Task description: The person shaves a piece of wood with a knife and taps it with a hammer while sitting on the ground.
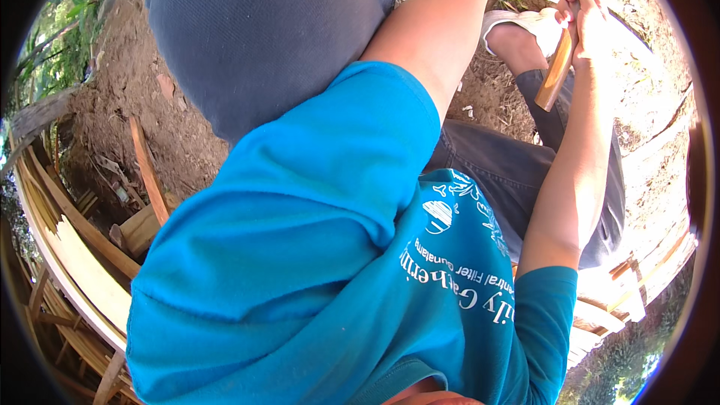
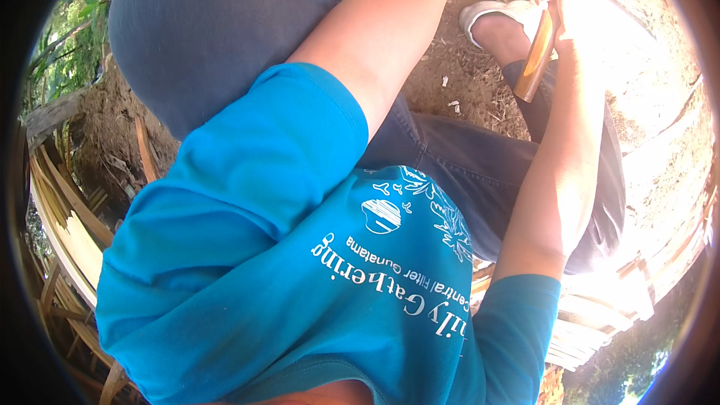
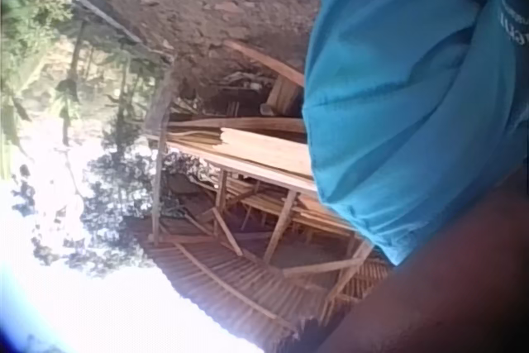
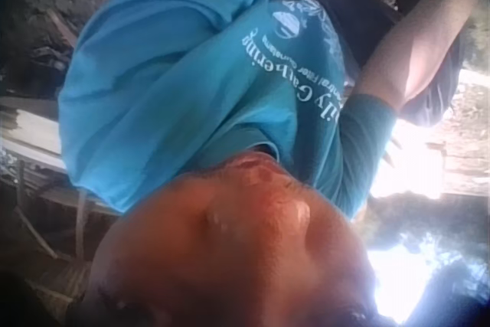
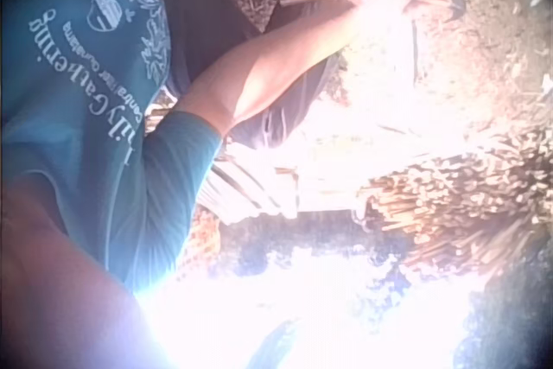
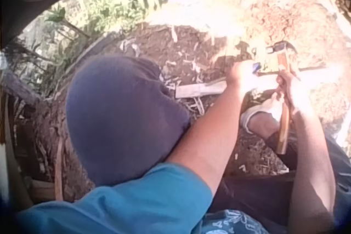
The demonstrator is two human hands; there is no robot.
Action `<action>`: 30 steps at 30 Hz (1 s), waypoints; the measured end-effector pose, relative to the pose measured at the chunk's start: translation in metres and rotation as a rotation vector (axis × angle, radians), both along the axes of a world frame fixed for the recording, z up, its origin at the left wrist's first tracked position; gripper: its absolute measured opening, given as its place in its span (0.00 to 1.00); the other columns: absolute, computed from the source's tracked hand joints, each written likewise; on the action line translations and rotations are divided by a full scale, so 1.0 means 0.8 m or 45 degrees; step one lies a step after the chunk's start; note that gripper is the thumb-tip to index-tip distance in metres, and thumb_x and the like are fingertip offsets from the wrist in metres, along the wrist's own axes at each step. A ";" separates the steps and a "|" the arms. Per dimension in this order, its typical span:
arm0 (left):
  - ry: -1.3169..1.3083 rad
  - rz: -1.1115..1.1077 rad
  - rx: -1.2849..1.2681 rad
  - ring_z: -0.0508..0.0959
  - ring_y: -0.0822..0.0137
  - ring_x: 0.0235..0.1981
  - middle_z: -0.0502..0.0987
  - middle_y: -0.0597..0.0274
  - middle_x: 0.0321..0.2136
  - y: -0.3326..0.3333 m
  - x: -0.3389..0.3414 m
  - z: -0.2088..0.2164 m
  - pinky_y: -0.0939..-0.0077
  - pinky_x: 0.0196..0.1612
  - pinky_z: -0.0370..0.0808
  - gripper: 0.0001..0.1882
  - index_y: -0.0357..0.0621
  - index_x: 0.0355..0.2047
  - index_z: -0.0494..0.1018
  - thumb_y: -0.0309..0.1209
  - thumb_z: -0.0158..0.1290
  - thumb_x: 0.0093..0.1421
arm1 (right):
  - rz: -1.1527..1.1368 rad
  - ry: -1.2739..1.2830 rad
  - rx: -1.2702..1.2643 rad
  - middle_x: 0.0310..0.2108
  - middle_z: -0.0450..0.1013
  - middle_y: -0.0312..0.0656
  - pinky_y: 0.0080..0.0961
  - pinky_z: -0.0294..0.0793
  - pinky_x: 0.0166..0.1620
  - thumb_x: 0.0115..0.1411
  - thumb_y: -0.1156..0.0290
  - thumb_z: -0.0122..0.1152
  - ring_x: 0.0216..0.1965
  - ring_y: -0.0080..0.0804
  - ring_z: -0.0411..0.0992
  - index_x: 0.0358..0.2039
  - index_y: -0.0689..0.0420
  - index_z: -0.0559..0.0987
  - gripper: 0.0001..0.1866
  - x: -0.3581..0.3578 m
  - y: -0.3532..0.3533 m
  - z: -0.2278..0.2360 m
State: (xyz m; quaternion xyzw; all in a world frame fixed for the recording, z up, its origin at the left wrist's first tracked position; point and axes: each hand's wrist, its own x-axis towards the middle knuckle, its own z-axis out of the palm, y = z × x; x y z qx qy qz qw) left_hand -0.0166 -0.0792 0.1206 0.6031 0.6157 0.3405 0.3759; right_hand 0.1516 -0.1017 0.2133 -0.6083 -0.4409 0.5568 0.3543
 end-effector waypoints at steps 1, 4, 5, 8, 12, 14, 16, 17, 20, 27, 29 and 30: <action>-0.008 0.014 0.016 0.83 0.48 0.34 0.83 0.49 0.31 0.005 0.003 -0.005 0.56 0.37 0.78 0.08 0.49 0.34 0.82 0.33 0.58 0.53 | 0.000 0.035 0.003 0.26 0.66 0.32 0.18 0.64 0.23 0.73 0.66 0.55 0.18 0.16 0.60 0.35 0.53 0.67 0.10 0.005 0.002 0.002; -0.168 0.076 -0.021 0.82 0.52 0.30 0.82 0.50 0.29 0.034 0.015 -0.036 0.56 0.33 0.77 0.08 0.45 0.32 0.80 0.35 0.56 0.57 | 0.027 0.098 0.005 0.26 0.66 0.32 0.17 0.63 0.23 0.72 0.66 0.56 0.18 0.16 0.59 0.35 0.52 0.67 0.10 0.008 0.007 0.011; -0.313 0.111 -0.085 0.82 0.54 0.28 0.82 0.51 0.28 0.043 0.015 -0.047 0.57 0.32 0.76 0.09 0.44 0.32 0.80 0.35 0.55 0.59 | 0.027 0.122 0.030 0.26 0.66 0.31 0.18 0.63 0.23 0.72 0.66 0.55 0.18 0.16 0.59 0.36 0.52 0.66 0.09 0.004 0.008 0.012; -0.900 0.163 -0.384 0.80 0.58 0.26 0.81 0.53 0.26 0.051 0.031 -0.047 0.58 0.30 0.75 0.11 0.42 0.31 0.78 0.35 0.51 0.63 | -0.118 0.099 0.117 0.26 0.65 0.32 0.18 0.62 0.23 0.72 0.67 0.55 0.18 0.16 0.59 0.39 0.53 0.66 0.08 0.003 0.000 0.016; -1.749 0.393 -0.644 0.81 0.55 0.28 0.83 0.51 0.28 0.069 0.005 -0.091 0.57 0.32 0.76 0.09 0.44 0.33 0.80 0.34 0.53 0.61 | 0.058 0.020 -0.016 0.27 0.67 0.32 0.18 0.63 0.23 0.72 0.68 0.54 0.19 0.16 0.60 0.41 0.54 0.67 0.07 -0.029 0.003 -0.009; -0.604 0.068 -0.173 0.82 0.52 0.31 0.83 0.50 0.31 0.014 0.015 -0.031 0.57 0.34 0.77 0.08 0.47 0.34 0.81 0.34 0.56 0.58 | -0.024 -0.064 -0.031 0.28 0.67 0.33 0.18 0.64 0.24 0.72 0.68 0.54 0.19 0.16 0.60 0.42 0.54 0.67 0.07 0.007 -0.011 -0.020; -0.046 -0.009 0.042 0.83 0.49 0.35 0.83 0.50 0.33 -0.007 -0.005 -0.005 0.57 0.37 0.78 0.07 0.49 0.35 0.81 0.33 0.59 0.56 | -0.087 0.053 -0.020 0.28 0.67 0.33 0.17 0.65 0.24 0.72 0.67 0.54 0.19 0.17 0.61 0.42 0.55 0.67 0.07 0.004 -0.008 -0.026; -0.079 0.006 -0.021 0.83 0.49 0.36 0.83 0.50 0.34 0.002 0.001 -0.016 0.57 0.38 0.78 0.08 0.50 0.35 0.81 0.33 0.59 0.55 | -0.068 0.040 -0.027 0.28 0.67 0.33 0.17 0.65 0.24 0.72 0.67 0.54 0.19 0.17 0.61 0.42 0.54 0.67 0.07 0.003 -0.007 -0.027; -0.059 0.078 -0.022 0.82 0.47 0.37 0.83 0.49 0.35 0.006 -0.001 -0.017 0.57 0.39 0.78 0.07 0.51 0.35 0.81 0.33 0.60 0.54 | -0.002 -0.033 -0.048 0.27 0.67 0.33 0.18 0.65 0.23 0.73 0.67 0.54 0.18 0.17 0.61 0.41 0.53 0.67 0.07 -0.006 -0.002 -0.020; -1.128 0.220 -0.392 0.78 0.59 0.23 0.79 0.56 0.23 0.053 0.027 -0.073 0.61 0.25 0.73 0.12 0.44 0.31 0.79 0.38 0.54 0.64 | 0.024 0.040 0.027 0.26 0.67 0.31 0.18 0.65 0.23 0.72 0.64 0.57 0.18 0.16 0.61 0.37 0.52 0.69 0.09 -0.013 -0.001 0.002; -1.742 0.221 -0.549 0.75 0.64 0.20 0.76 0.60 0.21 0.064 0.022 -0.093 0.65 0.21 0.69 0.15 0.43 0.32 0.79 0.41 0.52 0.66 | 0.022 0.031 0.031 0.26 0.67 0.31 0.18 0.65 0.24 0.72 0.64 0.57 0.18 0.16 0.61 0.36 0.52 0.69 0.10 -0.025 -0.002 0.015; -2.055 0.197 -0.649 0.74 0.66 0.19 0.75 0.62 0.21 0.061 0.026 -0.090 0.66 0.19 0.68 0.17 0.43 0.32 0.79 0.42 0.50 0.68 | -0.004 0.014 0.029 0.26 0.67 0.31 0.18 0.65 0.24 0.72 0.64 0.57 0.18 0.16 0.61 0.36 0.52 0.69 0.10 -0.021 -0.005 0.017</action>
